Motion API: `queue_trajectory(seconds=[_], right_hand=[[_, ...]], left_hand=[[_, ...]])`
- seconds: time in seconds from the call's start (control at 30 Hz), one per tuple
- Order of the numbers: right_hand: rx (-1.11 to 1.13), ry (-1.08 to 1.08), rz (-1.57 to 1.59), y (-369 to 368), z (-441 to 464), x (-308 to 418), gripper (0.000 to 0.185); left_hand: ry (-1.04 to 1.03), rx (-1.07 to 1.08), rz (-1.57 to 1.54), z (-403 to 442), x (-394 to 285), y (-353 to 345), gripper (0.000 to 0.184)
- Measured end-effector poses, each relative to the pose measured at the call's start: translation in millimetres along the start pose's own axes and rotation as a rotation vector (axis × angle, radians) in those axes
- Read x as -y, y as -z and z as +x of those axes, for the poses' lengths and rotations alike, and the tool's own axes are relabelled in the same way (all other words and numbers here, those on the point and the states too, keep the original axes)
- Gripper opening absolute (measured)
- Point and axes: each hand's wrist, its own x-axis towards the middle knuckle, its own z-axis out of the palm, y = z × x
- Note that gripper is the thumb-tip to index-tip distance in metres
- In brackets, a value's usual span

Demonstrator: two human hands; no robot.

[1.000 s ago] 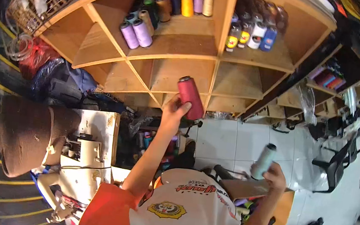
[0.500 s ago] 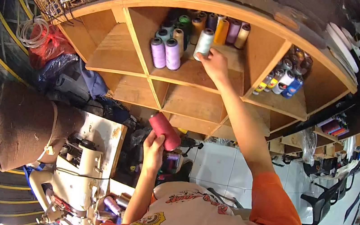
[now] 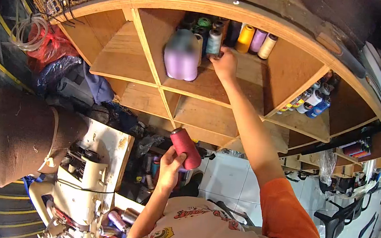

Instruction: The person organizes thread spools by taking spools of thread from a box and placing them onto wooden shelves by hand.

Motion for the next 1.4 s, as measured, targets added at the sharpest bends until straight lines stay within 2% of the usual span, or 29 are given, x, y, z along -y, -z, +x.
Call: queue_trajectory(seconds=[0.07, 0.23, 0.3, 0.37, 0.43, 0.47, 0.5, 0.57, 0.63, 0.67, 0.7, 0.77, 0.83, 0.87, 0.9, 1.0, 1.17, 1.3, 1.4], right_hand=[[-0.008, 0.016, -0.008, 0.9, -0.7, -5.4, 0.037], [0.119, -0.094, 0.130, 75.0, -36.2, 59.6, 0.041], [0.375, -0.143, 0.338, 96.7, -66.6, 52.3, 0.039], [0.789, -0.184, 0.355, 139.7, -93.4, 79.5, 0.040], [1.076, -0.117, 0.652, 159.8, -115.0, 92.9, 0.045], [0.952, 0.009, 0.475, 173.2, -125.5, 105.8, 0.053], [1.020, -0.309, 0.735, 162.8, -137.3, 94.0, 0.052], [0.756, -0.135, 0.731, 152.7, -147.1, 92.6, 0.045], [0.626, -0.141, 0.698, 147.0, -140.8, 89.1, 0.042], [0.562, -0.141, 0.682, 143.7, -135.7, 89.1, 0.041], [0.498, -0.259, 0.735, 146.4, -127.2, 101.2, 0.041], [0.348, -0.159, 0.534, 132.9, -102.1, 94.0, 0.038], [0.279, -0.127, 0.263, 120.6, -71.5, 92.6, 0.034], [0.215, -0.081, 0.292, 114.8, -62.5, 96.3, 0.033], [0.222, -0.088, 0.086, 106.9, -50.8, 95.4, 0.035], [0.141, -0.036, 0.139, 63.9, -33.8, 70.6, 0.038], [0.053, -0.006, 0.103, 42.8, -31.4, 66.9, 0.040], [0.071, -0.051, 0.065, 38.9, -32.7, 62.1, 0.042], [0.113, -0.088, 0.056, 42.9, -33.8, 65.0, 0.052]], left_hand=[[-0.004, 0.021, 0.057, 2.5, -0.1, -1.2, 0.029], [-0.045, 0.063, 0.177, 17.4, -17.4, -16.0, 0.034], [-0.070, 0.049, 0.234, 24.2, -27.6, -25.3, 0.036], [-0.148, 0.058, 0.193, 37.9, -29.0, -31.3, 0.041], [-0.199, 0.032, 0.163, 50.1, -29.1, -40.6, 0.047], [-0.254, 0.020, 0.341, 55.4, -32.0, -44.5, 0.050], [-0.307, 0.007, 0.521, 59.1, -36.3, -47.7, 0.053], [-0.452, -0.023, 0.790, 68.2, -41.0, -55.4, 0.058], [-0.635, -0.063, 0.967, 75.4, -40.9, -66.4, 0.062], [-0.668, -0.084, 0.907, 78.4, -41.5, -72.2, 0.067], [-0.686, -0.124, 0.896, 75.6, -45.6, -80.3, 0.077], [-0.679, -0.169, 0.885, 70.5, -47.1, -83.7, 0.082], [-0.627, -0.126, 0.914, 64.0, -42.4, -79.3, 0.081], [-0.602, -0.102, 0.931, 60.7, -39.8, -75.7, 0.081], [-0.581, -0.093, 0.922, 57.0, -36.6, -72.6, 0.080], [-0.522, -0.077, 0.904, 48.2, -21.2, -61.8, 0.076], [-0.561, -0.101, 0.924, 45.7, -8.2, -42.1, 0.072], [-0.592, -0.122, 0.981, 45.9, -6.8, -33.9, 0.069], [-0.582, -0.100, 0.989, 42.8, -5.3, -34.8, 0.068]])
